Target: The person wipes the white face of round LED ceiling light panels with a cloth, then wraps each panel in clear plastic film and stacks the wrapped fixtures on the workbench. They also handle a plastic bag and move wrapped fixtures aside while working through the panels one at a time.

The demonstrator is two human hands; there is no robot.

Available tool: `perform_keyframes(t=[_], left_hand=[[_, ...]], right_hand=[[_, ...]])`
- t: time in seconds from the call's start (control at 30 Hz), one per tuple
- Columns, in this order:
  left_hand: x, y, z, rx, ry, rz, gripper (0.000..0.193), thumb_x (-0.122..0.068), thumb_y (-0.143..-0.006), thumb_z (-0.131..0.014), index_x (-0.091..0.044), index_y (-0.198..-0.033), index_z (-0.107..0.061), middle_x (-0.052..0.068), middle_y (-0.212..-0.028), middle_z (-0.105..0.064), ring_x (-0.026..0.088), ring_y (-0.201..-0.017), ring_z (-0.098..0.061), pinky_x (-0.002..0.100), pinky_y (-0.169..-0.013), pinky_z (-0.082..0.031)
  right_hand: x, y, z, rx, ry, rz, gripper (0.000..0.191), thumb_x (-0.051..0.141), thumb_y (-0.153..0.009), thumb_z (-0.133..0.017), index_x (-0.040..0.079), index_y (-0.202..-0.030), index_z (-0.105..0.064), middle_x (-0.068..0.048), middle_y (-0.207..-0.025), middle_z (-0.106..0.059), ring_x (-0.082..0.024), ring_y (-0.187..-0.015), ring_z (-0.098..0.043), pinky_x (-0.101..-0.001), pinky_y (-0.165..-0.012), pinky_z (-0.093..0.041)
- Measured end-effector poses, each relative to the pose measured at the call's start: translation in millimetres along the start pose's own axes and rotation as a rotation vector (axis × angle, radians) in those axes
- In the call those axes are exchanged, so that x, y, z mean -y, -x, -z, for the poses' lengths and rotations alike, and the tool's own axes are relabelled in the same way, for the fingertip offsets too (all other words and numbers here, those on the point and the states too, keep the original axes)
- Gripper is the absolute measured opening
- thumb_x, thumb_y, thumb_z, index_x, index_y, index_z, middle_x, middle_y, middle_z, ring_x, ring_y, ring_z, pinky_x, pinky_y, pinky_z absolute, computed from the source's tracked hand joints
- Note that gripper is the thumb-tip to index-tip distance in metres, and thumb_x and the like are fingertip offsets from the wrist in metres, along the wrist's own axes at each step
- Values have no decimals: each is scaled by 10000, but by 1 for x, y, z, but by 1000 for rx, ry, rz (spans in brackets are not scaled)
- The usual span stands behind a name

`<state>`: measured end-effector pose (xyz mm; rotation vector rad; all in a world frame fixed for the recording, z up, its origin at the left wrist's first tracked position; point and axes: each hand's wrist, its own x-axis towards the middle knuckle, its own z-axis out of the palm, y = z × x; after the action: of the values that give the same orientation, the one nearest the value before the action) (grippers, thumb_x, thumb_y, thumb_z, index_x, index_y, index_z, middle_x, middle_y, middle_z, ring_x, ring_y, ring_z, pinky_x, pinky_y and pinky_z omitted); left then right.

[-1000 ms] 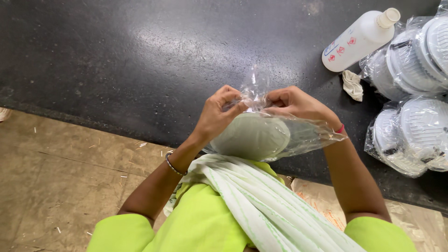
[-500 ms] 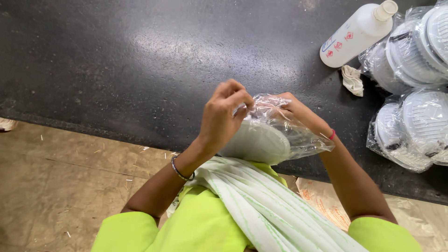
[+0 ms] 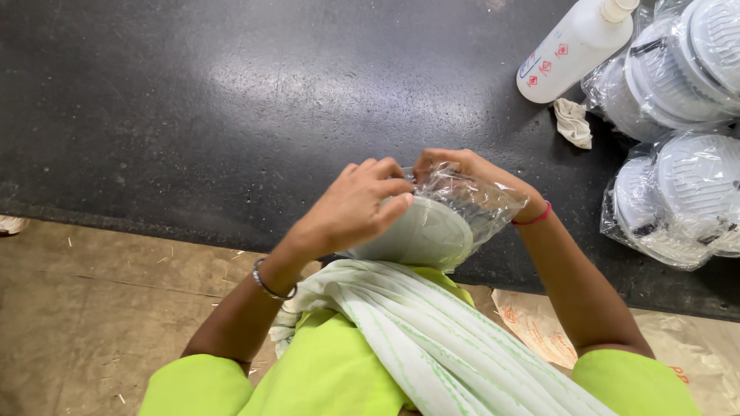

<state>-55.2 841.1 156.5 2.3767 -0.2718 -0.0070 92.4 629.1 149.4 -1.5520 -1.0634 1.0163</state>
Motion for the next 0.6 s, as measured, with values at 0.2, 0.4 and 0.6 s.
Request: perform_keyframes(t=[0.2, 0.4, 0.6], left_hand=[[-25, -7, 11, -409, -9, -282, 591, -508, -963, -715, -96, -1378, -625, 95, -1377, -627, 250, -1249, -611, 431, -1080, -498], [-66, -47, -34, -365, -97, -453, 556, -446, -799, -780, -140, -1258, -704, 130, -1164, -680, 257, -979, -643, 436, -805, -557], [-13, -49, -9, -328, 200, -267, 92, -98, -877, -779, -48, -949, -754, 62, -929, -733, 180, -798, -731, 305, -731, -596]], right_hand=[[-40, 1, 17, 51, 1, 8, 759, 703, -890, -667, 33, -1246, -686, -63, -1181, -704, -136, -1093, -654, -317, -932, -572], [-96, 17, 24, -35, -593, 197, 615, 517, -1033, -646, 111, -1466, -487, -111, -1530, -514, -221, -1454, -502, -396, -1204, -501], [-75, 9, 20, -73, 20, 86, 388, 133, -1048, -530, 8, -1416, -520, -96, -1301, -624, -103, -1200, -571, -286, -1041, -485]])
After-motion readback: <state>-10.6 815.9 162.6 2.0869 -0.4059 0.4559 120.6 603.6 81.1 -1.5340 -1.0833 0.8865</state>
